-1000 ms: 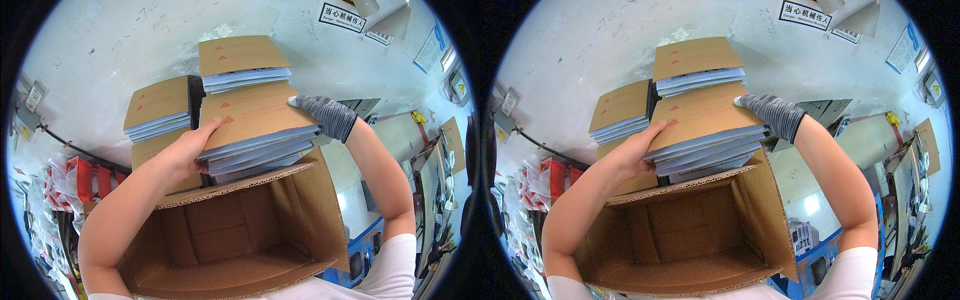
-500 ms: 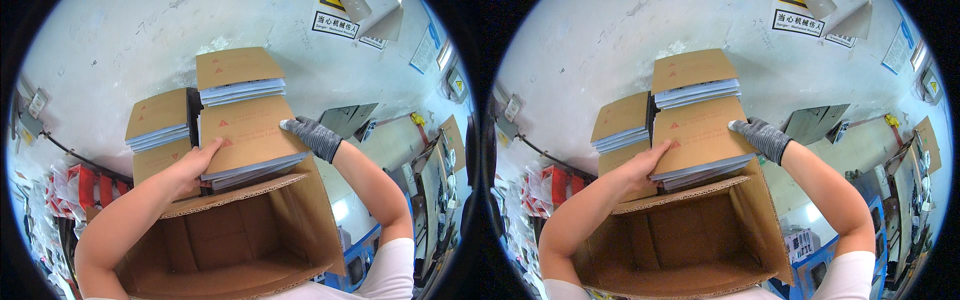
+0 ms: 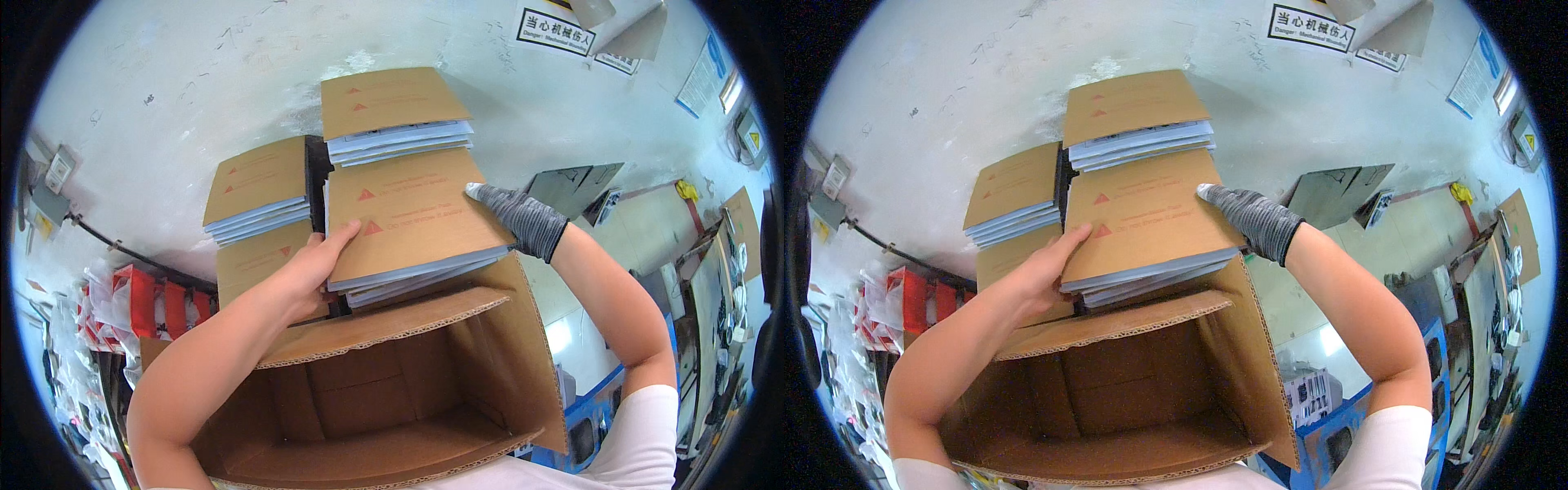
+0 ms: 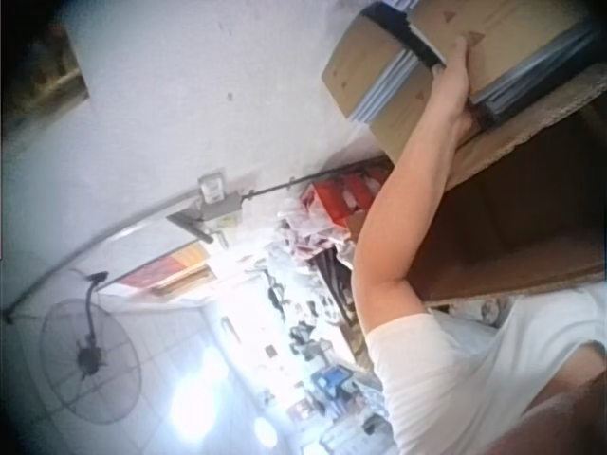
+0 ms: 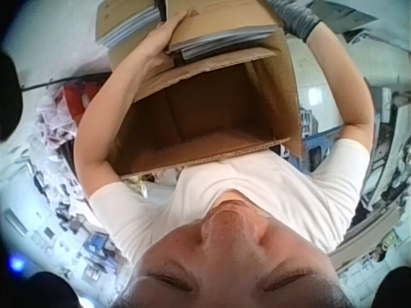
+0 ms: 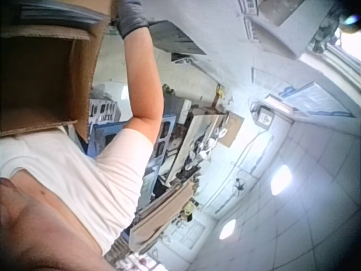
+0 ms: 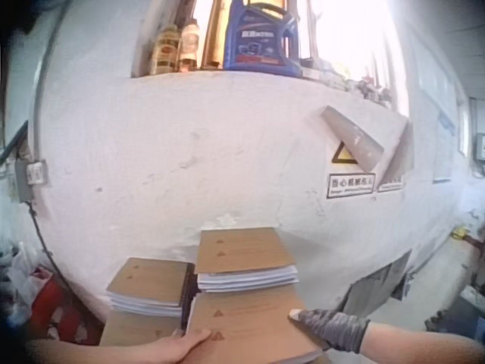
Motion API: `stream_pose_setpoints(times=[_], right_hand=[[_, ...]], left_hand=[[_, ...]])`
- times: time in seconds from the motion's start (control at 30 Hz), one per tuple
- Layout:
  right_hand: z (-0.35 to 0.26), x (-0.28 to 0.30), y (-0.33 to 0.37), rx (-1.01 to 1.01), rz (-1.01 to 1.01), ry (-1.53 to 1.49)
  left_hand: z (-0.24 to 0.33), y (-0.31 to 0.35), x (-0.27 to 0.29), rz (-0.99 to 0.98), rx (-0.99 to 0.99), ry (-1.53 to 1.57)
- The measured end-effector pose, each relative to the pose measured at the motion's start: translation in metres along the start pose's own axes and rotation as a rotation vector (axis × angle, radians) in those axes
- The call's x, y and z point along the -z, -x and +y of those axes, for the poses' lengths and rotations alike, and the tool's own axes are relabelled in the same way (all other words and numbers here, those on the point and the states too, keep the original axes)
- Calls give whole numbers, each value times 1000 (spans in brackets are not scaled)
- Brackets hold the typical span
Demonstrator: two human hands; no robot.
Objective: The person seals a cardboard box with yellow packing tape and a cutter, then opens another box and stacks flat packaged items inside. The person uses a tape dispenser and a utility knife to secure the box flaps.
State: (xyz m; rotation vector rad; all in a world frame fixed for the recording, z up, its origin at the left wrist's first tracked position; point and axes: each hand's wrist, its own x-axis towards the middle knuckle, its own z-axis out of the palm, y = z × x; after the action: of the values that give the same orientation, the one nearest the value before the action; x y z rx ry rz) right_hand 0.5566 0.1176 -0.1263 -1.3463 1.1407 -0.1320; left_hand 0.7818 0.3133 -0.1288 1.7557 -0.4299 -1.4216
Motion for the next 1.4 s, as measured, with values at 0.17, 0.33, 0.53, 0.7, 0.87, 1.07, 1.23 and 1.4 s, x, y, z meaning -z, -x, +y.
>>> stream_pose_setpoints(times=[0.17,0.33,0.53,0.7,0.87,1.07,1.23,1.4], right_hand=[[-8,3,-1,-42,47,56],[-6,5,-3,0,75,36],[-2,3,2,12,-59,-344],[-16,-3,34,55,-100,-414],[-37,0,72,214,-32,-163],[-47,22,111,1378,189,704],[-36,6,193,1255,137,467],[-26,-64,268,633,-213,-60]], left_hand=[[3,3,-3,25,-3,101],[4,1,-1,-37,-15,209],[20,17,-6,-50,-13,251],[32,42,-5,-7,-16,311],[31,87,-5,58,-206,308],[23,145,8,117,-603,323],[-16,213,16,394,-924,201],[-77,289,23,365,-647,267]])
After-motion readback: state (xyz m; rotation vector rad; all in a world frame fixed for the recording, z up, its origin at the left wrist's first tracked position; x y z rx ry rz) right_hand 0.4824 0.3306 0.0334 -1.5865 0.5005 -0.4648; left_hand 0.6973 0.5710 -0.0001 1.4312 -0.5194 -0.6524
